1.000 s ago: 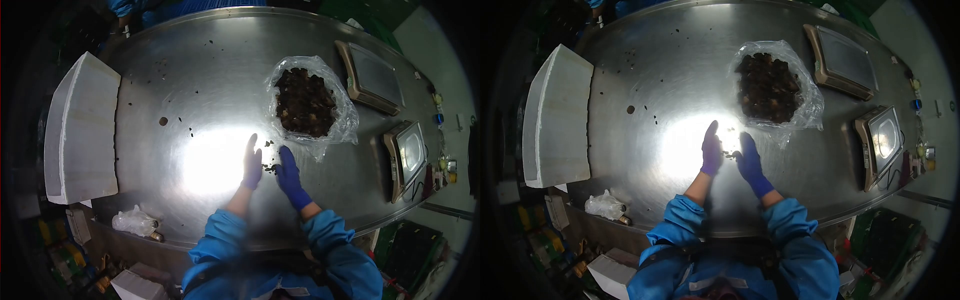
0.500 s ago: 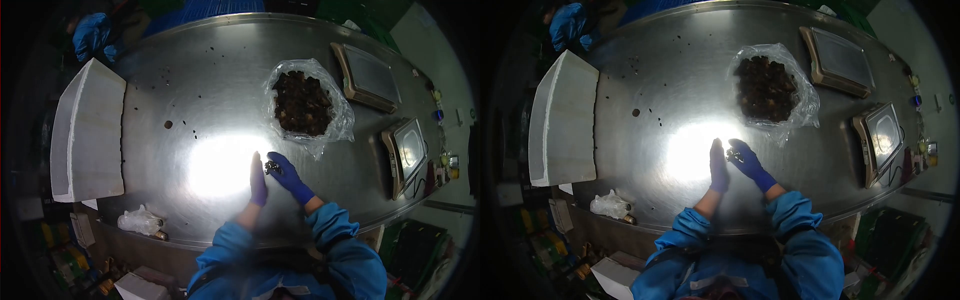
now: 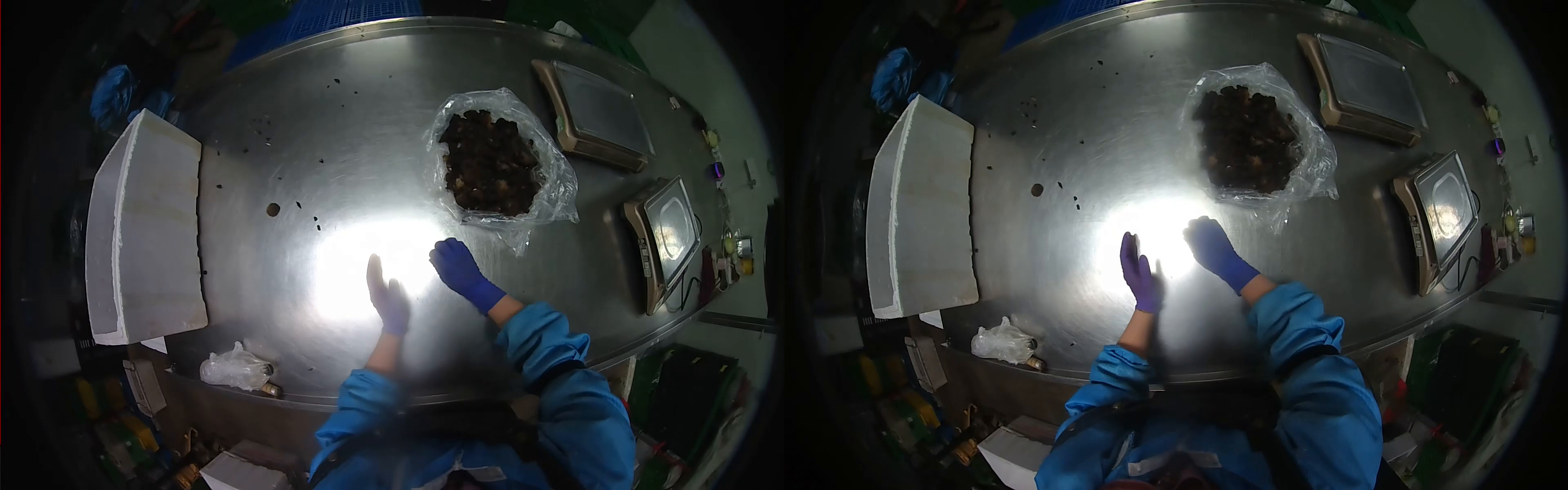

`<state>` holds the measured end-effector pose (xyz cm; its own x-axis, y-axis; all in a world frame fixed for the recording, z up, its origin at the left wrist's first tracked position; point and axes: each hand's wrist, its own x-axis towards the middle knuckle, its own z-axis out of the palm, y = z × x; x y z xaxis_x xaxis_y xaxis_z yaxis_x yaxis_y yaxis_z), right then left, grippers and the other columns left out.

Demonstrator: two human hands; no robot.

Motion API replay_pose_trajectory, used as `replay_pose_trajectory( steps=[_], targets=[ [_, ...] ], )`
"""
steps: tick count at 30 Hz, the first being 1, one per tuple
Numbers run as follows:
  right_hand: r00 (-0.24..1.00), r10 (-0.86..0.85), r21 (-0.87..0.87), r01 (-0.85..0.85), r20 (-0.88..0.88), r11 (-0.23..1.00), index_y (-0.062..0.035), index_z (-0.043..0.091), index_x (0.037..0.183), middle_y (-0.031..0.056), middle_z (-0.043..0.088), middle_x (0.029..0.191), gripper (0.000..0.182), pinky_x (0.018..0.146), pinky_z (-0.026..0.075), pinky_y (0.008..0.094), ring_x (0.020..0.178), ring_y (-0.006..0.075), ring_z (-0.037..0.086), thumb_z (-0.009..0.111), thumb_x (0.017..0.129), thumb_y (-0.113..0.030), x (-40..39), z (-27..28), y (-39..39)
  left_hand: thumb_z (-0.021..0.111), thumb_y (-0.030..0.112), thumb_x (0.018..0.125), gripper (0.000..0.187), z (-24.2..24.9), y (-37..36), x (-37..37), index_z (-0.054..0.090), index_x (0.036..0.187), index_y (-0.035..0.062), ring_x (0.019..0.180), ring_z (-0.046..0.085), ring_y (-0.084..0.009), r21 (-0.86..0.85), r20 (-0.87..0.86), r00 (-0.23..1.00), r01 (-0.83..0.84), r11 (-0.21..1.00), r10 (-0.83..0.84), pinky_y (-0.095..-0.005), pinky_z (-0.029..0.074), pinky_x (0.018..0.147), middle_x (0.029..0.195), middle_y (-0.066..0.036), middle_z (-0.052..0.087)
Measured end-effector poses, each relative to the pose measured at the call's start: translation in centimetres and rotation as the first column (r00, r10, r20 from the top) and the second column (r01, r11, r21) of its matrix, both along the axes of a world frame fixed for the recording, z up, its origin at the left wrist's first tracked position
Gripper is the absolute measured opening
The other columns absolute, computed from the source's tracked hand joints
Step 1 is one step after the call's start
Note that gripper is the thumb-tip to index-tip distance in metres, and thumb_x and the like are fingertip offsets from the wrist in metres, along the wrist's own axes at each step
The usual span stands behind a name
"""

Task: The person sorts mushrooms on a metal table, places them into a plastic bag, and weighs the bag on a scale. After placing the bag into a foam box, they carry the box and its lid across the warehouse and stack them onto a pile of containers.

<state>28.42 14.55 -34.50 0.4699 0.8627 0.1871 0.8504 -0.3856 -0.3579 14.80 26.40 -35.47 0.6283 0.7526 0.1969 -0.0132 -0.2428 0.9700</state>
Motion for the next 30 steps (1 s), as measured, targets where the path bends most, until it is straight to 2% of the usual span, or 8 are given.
replay_pose_trajectory(
  steps=[9,12,15,16,18,20,23,30],
  targets=[
    [0.985,0.166,-0.266,-0.171,-0.041,0.949,-0.0101,0.057,0.053,0.0078,0.055,0.055,0.045,0.047,0.044,0.0363,0.052,0.0237,0.057,0.049,0.083,-0.043,-2.2,1.6,-5.9,0.049,0.024,0.086,0.051,0.5,-0.4,0.3,0.034,0.126,-0.0041,0.12,0.038,-0.0276,0.068,-0.077,0.997,-0.018,0.998,0.023,-0.0365,0.028,0.101,0.128,-0.016,0.039],
    [0.997,0.065,-0.263,-0.073,-0.04,0.962,-0.0099,0.054,0.052,0.0081,0.052,0.053,0.042,0.046,0.042,0.036,0.049,0.0245,0.054,0.054,0.08,-0.041,0.2,2.9,-4.7,0.052,0.0,0.074,0.05,1.5,-0.5,0.4,0.039,0.122,-0.0032,0.113,0.043,-0.0314,0.182,-0.139,0.989,-0.033,0.983,0.059,-0.0369,0.033,0.097,0.121,-0.02,0.044],
    [0.947,-0.133,0.303,0.04,0.293,0.952,-0.0082,0.042,0.049,0.0109,0.041,0.048,0.04,0.043,0.035,0.0381,0.043,0.0268,0.044,0.064,0.075,-0.029,5.7,8.0,-2.3,0.052,0.0,0.074,0.048,1.3,-0.6,0.6,0.041,0.121,-0.0028,0.112,0.044,-0.0312,0.149,-0.085,0.994,-0.05,0.988,0.063,-0.0367,0.034,0.096,0.12,-0.02,0.046],
    [0.96,-0.251,0.466,0.165,0.127,0.869,-0.0074,0.042,0.049,0.0116,0.04,0.048,0.039,0.044,0.035,0.0369,0.043,0.0263,0.044,0.064,0.075,-0.028,8.4,9.0,-1.8,0.052,0.0,0.074,0.048,1.2,-0.7,0.6,0.041,0.121,-0.0028,0.112,0.044,-0.0312,0.152,-0.086,0.994,-0.048,0.987,0.061,-0.0367,0.034,0.096,0.12,-0.02,0.046],
    [0.888,-0.456,0.533,0.36,0.055,0.766,-0.0068,0.042,0.052,0.0104,0.042,0.051,0.036,0.046,0.037,0.0374,0.048,0.0265,0.046,0.065,0.073,-0.024,12.8,11.6,-0.8,0.052,0.001,0.074,0.046,1.0,-0.7,0.6,0.042,0.119,-0.0028,0.111,0.046,-0.0309,0.199,-0.109,0.992,-0.036,0.979,0.058,-0.0365,0.036,0.095,0.118,-0.02,0.047],
    [0.832,-0.504,0.246,0.451,0.232,0.858,-0.0065,0.054,0.069,0.011,0.051,0.067,0.016,0.058,0.041,0.0377,0.065,0.0275,0.052,0.065,0.073,-0.018,16.3,10.8,-1.1,0.051,0.007,0.077,0.044,0.6,-0.9,0.4,0.042,0.119,-0.0034,0.112,0.045,-0.0289,0.193,-0.123,0.991,-0.028,0.981,0.053,-0.0356,0.035,0.096,0.119,-0.018,0.047],
    [0.77,-0.497,0.357,0.368,0.401,0.859,-0.0071,0.057,0.096,0.0127,0.055,0.091,0.026,0.073,0.041,0.04,0.084,0.0308,0.052,0.064,0.073,-0.014,12.7,14.8,-1.0,0.05,0.011,0.081,0.042,0.5,-0.5,0.7,0.042,0.119,-0.0039,0.113,0.045,-0.027,0.204,-0.118,0.992,-0.017,0.979,0.042,-0.0349,0.035,0.096,0.119,-0.017,0.046],
    [0.993,-0.076,0.301,0.1,-0.09,0.948,-0.0043,0.051,0.112,0.0143,0.052,0.11,0.036,0.088,0.038,0.0375,0.101,0.0297,0.05,0.058,0.077,-0.009,-0.7,5.2,-9.3,0.048,0.007,0.081,0.04,1.4,-0.7,0.9,0.042,0.119,-0.0039,0.112,0.046,-0.0273,0.184,-0.133,0.991,-0.002,0.983,0.027,-0.0355,0.035,0.096,0.118,-0.017,0.047]
  ],
)
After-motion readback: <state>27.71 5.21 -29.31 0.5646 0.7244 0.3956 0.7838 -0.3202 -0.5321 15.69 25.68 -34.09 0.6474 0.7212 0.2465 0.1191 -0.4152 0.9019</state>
